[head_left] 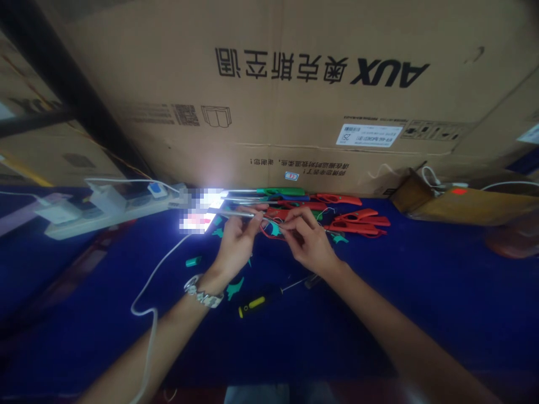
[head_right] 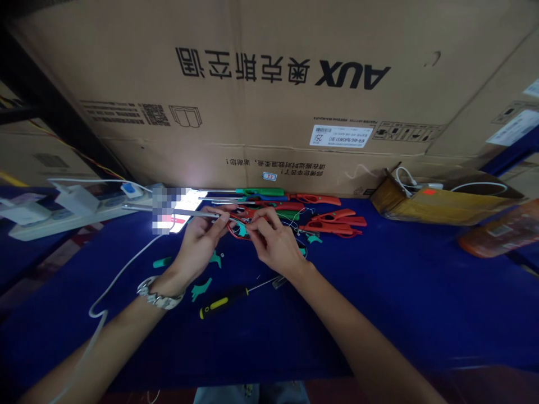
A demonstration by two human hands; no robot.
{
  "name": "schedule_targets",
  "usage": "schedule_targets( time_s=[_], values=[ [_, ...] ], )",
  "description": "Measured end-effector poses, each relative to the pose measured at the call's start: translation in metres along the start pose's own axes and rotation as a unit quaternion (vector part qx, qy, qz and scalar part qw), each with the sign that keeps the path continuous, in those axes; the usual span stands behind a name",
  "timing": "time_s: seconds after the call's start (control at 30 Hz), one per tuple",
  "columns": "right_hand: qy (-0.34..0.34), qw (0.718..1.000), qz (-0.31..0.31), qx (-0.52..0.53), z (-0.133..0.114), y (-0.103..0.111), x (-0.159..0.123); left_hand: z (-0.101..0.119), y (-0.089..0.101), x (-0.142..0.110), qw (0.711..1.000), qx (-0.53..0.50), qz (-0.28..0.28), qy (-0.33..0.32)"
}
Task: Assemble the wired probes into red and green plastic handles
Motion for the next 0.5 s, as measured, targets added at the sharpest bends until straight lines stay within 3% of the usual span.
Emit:
schedule_targets(
  time_s=[0.1, 0.37, 0.5],
  values=[
    [0.004, 1.000, 0.004, -0.010, -0.0023, 0.0020, 0.0016, -0.0060, 0.0022, -0.0001, 1.000, -0.020, 0.017, 0.009],
    [0.021, 0.999, -0.006, -0.031, -0.0062, -0.0022, 0.0016, -0.0008, 0.0055, -0.0036, 0.997, 0.046, 0.049, -0.025],
    [0.044, 0.996, 0.002, -0.071, -0.0107, -0.0014, 0.0011, -0.0010, 0.0010, -0.0070, 0.998, 0.009, 0.055, -0.013]
  ],
)
Point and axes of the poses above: each hand's wrist, its own x-axis towards the middle knuckle, its own y-axis out of the back of the hand, z = x × y, the point moved 9 cm from there along x, towards the middle knuckle, and after that the axes turned 5 degrees about y, right-handed, at the moved point
